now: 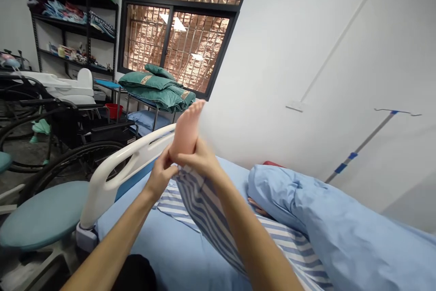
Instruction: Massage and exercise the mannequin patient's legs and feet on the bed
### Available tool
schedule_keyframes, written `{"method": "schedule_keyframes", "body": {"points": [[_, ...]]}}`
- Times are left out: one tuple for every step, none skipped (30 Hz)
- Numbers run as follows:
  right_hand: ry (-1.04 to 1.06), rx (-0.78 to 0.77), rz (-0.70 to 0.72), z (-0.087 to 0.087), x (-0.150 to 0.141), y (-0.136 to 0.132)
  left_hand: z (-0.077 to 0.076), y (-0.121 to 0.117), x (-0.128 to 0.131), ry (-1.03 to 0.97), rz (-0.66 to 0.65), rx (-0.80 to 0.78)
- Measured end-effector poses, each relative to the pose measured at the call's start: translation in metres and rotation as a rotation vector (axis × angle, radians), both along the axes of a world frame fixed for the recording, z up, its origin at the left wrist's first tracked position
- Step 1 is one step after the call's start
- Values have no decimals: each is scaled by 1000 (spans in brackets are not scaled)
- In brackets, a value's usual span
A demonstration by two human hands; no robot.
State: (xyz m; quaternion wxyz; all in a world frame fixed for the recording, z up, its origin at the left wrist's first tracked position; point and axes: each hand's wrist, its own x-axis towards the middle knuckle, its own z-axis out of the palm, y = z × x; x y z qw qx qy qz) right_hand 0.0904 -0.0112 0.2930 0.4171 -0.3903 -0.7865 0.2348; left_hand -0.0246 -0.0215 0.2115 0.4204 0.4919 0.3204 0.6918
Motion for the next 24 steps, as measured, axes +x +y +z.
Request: {"method": "schedule_keyframes", "body": {"points": [[6,7,21,14,7,-7,13,-2,5,18,-34,55],[5,16,21,24,12,-12,22,-4,9,30,-65,99],[14,34,2,30,16,-16,29,-5,12,39,-89,126],[19,49,-15,33,17,-18,32,-6,12,46,-106,137],[21,58,-17,32,17,-19,33,-6,11,49,-118,133],[21,62,-11,27,15,-17,31,-7,8,53,-125,118],[20,62,-2,20,10,-14,27,-7,3,59,-124,92],[16,62,3,9,4,-11,21,-8,-3,69,-118,57],[6,64,-5,-4,-3,-7,13,-9,-11,82,-106,17],[-11,66,-29,-18,-11,-3,3,-11,-19,95,-91,-27],[-39,64,-64,-35,-20,1,-9,-12,-27,112,-83,-72],[-80,53,-104,-52,-30,4,-23,-13,-35,124,-66,-118],[-130,27,-143,-71,-39,7,-38,-13,-43,135,-73,-165],[-183,-2,-162,-90,-48,10,-56,-12,-50,129,-78,-204],[-224,-24,-181,-109,-56,12,-74,-11,-55,108,-71,-250],[-251,-38,-194,-128,-64,15,-94,-8,-60,88,-68,-292],[-269,-48,-189,-147,-70,18,-115,-5,-63,65,-69,-330],[-284,-65,-176,-166,-76,20,-137,-1,-65,25,-46,-368],[-303,-83,-165,-183,-82,22,-159,3,-66,-28,-24,-409],[-332,-103,-164,-201,-86,24,-181,6,-66,-75,-17,-456],[-372,-124,-170,-217,-90,26,-202,9,-66,-121,-21,-506],[-420,-142,-185,-233,-94,27,-222,11,-65,-166,-27,-558],[-467,-158,-200,-248,-97,28,-240,12,-64,-207,-25,-617],[-510,-170,-209,-262,-99,29,-255,12,-62,-245,-13,-668]]}}
